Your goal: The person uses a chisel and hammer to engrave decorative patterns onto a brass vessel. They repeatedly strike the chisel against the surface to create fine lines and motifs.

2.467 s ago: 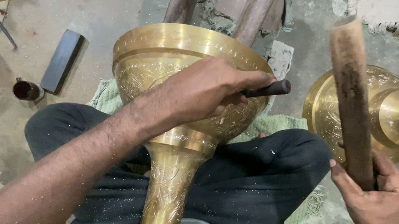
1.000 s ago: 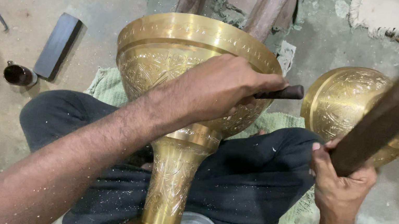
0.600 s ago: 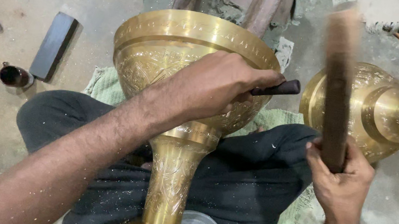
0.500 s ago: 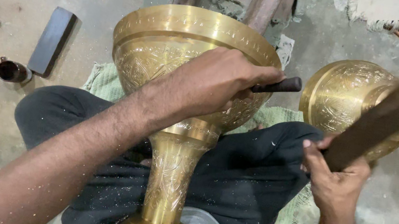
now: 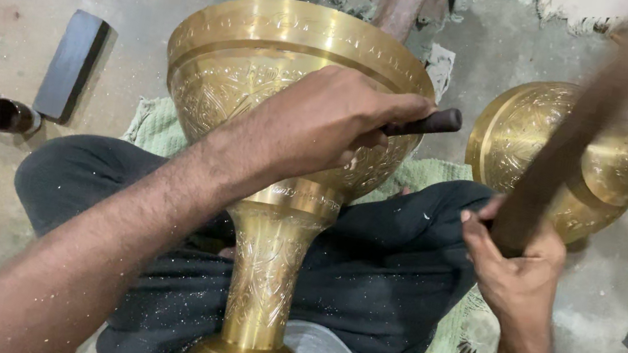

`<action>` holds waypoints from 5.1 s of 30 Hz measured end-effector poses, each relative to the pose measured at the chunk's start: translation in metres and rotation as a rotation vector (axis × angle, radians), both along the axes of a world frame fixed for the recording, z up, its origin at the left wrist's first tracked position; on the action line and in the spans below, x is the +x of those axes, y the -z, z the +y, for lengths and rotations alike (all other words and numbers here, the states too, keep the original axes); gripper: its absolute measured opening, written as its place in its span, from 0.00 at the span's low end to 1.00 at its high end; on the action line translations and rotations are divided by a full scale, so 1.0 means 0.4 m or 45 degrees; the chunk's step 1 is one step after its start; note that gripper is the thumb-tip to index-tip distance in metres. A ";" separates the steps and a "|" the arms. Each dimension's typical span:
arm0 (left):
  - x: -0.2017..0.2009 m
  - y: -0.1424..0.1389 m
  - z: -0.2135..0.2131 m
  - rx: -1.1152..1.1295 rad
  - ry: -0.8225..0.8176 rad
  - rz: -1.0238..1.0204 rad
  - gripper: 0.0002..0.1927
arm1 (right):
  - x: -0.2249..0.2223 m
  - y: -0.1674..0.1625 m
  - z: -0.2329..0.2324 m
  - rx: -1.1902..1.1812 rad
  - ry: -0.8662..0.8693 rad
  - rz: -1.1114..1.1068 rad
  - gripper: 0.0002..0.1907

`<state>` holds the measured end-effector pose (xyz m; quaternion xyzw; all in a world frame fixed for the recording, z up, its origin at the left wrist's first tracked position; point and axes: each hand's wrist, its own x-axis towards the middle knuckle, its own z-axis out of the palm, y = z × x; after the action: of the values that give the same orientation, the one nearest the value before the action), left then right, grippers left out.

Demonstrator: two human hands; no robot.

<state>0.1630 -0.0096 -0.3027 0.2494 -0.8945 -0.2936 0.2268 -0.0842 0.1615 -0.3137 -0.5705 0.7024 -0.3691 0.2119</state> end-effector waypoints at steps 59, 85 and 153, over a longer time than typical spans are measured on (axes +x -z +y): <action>0.024 0.044 0.036 -0.159 -0.099 0.039 0.21 | -0.010 -0.015 0.004 0.018 -0.074 -0.141 0.08; 0.022 0.097 0.077 -0.121 -0.204 0.078 0.23 | 0.001 -0.063 -0.003 0.005 0.005 0.398 0.14; 0.002 0.299 0.198 -0.213 -0.513 0.243 0.24 | -0.059 0.001 -0.005 0.031 -0.396 0.604 0.09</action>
<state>0.1640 0.0694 -0.4221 0.3744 -0.8225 -0.1894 0.3840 -0.1080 0.1597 -0.3141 -0.7393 0.6407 -0.1799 0.1027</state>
